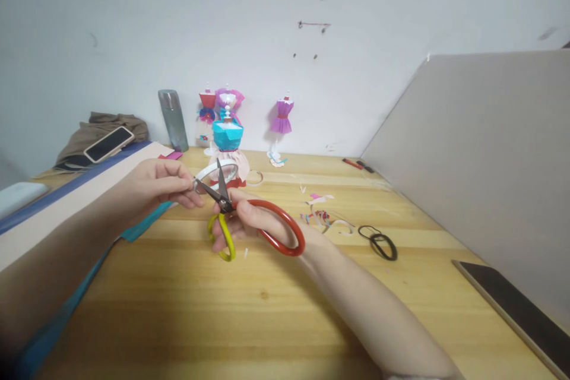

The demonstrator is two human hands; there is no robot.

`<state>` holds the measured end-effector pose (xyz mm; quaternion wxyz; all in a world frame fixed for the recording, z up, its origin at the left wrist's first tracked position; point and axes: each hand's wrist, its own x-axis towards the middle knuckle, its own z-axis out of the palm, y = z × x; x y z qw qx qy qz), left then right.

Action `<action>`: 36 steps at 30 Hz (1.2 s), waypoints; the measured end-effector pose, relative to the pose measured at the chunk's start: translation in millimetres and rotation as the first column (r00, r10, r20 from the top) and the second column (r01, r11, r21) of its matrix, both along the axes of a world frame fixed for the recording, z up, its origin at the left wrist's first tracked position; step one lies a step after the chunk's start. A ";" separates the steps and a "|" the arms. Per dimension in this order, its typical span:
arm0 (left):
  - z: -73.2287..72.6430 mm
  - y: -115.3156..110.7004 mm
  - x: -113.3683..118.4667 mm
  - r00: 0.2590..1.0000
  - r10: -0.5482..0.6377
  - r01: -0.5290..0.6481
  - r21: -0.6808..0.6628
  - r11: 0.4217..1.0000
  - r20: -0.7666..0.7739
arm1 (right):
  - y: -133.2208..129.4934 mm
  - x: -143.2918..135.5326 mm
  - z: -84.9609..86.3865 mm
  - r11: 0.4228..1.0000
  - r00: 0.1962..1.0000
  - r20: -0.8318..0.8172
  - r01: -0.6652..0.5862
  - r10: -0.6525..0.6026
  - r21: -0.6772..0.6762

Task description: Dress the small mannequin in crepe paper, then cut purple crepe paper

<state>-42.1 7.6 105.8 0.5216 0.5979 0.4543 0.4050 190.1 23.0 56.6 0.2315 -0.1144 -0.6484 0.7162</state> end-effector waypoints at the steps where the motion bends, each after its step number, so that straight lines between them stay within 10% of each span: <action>1: 0.2 -0.5 1.6 1.000 -0.003 0.003 0.001 1.000 -0.014 | 0.0 -1.5 -0.7 1.000 1.000 -0.008 0.007 -0.008 -0.007; 19: 4.6 -5.8 1.4 0.978 -0.059 0.068 0.036 0.997 -0.202 | -18.8 -26.1 -18.6 0.995 0.986 -0.142 0.085 -0.093 -0.057; 36: 5.6 0.4 -4.6 0.950 -0.040 0.054 0.038 0.998 -0.309 | -6.8 -24.6 -17.2 0.985 0.989 0.067 0.126 -0.134 0.118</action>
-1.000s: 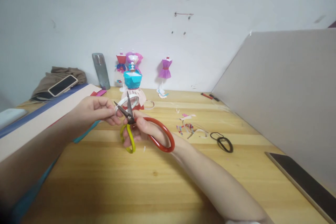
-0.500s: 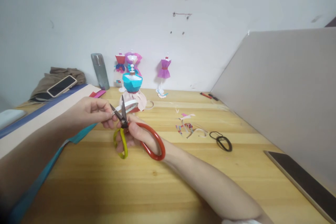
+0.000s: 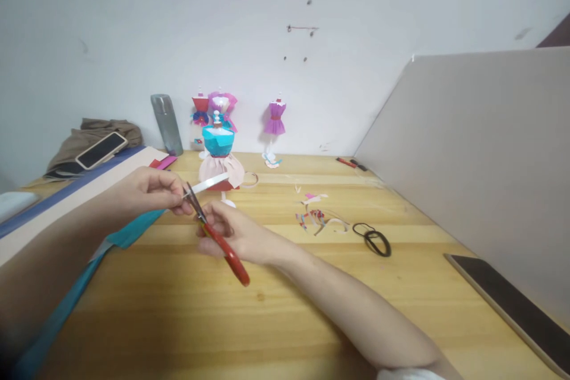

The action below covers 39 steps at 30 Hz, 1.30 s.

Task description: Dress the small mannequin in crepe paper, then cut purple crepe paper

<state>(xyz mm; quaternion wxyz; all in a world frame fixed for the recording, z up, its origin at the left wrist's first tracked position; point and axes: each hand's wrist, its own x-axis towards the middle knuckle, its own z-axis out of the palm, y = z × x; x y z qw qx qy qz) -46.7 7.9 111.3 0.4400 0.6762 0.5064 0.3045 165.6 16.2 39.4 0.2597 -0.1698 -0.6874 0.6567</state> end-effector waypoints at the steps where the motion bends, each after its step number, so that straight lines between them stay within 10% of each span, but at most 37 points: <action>1: -0.1 0.1 -1.0 1.000 -0.005 0.005 0.009 1.000 -0.005 | 1.2 0.4 1.6 1.000 0.999 0.032 -0.016 0.016 0.006; 11: 4.1 2.8 -7.7 0.999 -0.042 0.042 0.009 0.999 0.009 | 28.1 35.2 21.6 0.954 0.881 0.435 -0.269 0.186 0.136; 18: 1.5 7.2 -11.9 0.997 -0.061 0.060 0.014 0.998 0.053 | 19.6 21.0 13.7 0.705 0.532 0.811 -0.477 -0.243 0.524; 24: 5.1 5.6 -16.0 0.997 -0.064 0.063 0.035 0.997 0.032 | 7.3 29.9 40.5 0.554 0.527 0.589 -0.245 -0.613 0.796; 28: 6.3 5.6 -18.7 0.998 -0.063 0.062 0.041 0.997 0.021 | 32.9 38.7 59.8 0.159 0.674 -0.005 0.182 -0.738 0.970; 31: 6.1 6.2 -19.1 0.998 -0.062 0.061 0.035 0.997 0.024 | 56.6 32.0 65.7 -0.023 0.725 -0.107 0.125 -0.680 0.992; 39: 6.0 6.5 -18.3 0.998 -0.065 0.065 -0.007 0.998 0.025 | 70.6 13.0 67.4 -0.056 0.676 0.064 -0.153 -0.734 0.987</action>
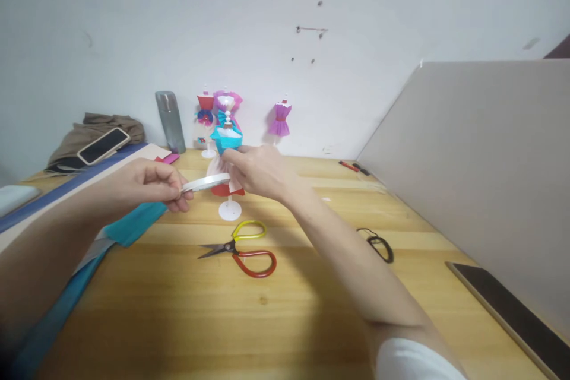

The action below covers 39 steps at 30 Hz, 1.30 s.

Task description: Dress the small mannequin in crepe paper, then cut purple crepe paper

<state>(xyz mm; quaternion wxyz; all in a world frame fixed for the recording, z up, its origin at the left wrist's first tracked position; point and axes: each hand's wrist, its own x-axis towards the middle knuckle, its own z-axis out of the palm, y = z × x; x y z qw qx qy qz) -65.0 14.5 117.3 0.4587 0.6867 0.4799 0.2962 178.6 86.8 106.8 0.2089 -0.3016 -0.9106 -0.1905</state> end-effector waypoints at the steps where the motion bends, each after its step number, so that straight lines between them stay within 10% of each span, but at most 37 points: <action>1: 0.2 0.2 0.0 1.000 0.002 -0.002 0.001 1.000 -0.004 | -0.4 -0.6 0.5 1.000 1.000 -0.002 -0.001 0.001 -0.003; 39: 10.3 -8.6 -12.2 0.975 -0.169 0.162 -0.065 0.985 -0.142 | -3.1 -6.7 8.4 0.968 0.970 0.071 0.239 -0.233 -0.076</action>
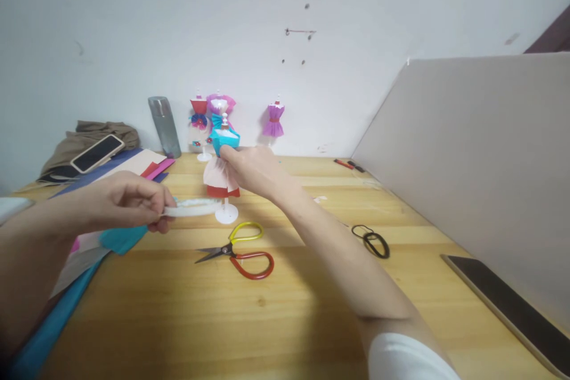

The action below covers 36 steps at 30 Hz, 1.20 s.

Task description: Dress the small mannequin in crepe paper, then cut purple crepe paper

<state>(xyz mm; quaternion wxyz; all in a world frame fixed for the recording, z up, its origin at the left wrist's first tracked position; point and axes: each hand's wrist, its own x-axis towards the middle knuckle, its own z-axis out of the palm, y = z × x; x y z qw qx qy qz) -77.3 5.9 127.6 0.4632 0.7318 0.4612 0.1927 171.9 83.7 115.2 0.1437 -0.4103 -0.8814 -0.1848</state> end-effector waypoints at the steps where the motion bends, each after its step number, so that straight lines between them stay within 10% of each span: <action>1: 0.5 -0.8 0.8 1.000 -0.015 0.015 -0.005 1.000 -0.020 | 0.4 0.3 0.0 1.000 1.000 0.005 -0.001 0.001 0.004; 11: 1.3 -4.4 9.0 0.995 -0.053 0.048 -0.059 0.997 -0.082 | 0.4 9.1 -9.5 0.984 0.967 -0.202 -0.169 0.156 -0.052; 22: -17.6 5.6 20.2 0.999 -0.019 0.022 -0.099 0.995 0.035 | -32.5 32.2 -25.5 0.827 0.683 -0.701 -0.503 0.204 -0.249; 30: -24.3 9.0 39.3 0.995 0.085 -0.071 -0.205 0.976 0.061 | -62.8 37.7 -17.9 0.822 0.767 -0.618 -0.460 0.176 -0.336; 36: -32.6 13.3 40.9 0.993 0.087 -0.062 -0.273 0.960 0.080 | -71.5 31.6 -32.7 0.549 0.936 -0.018 -0.222 0.352 -0.806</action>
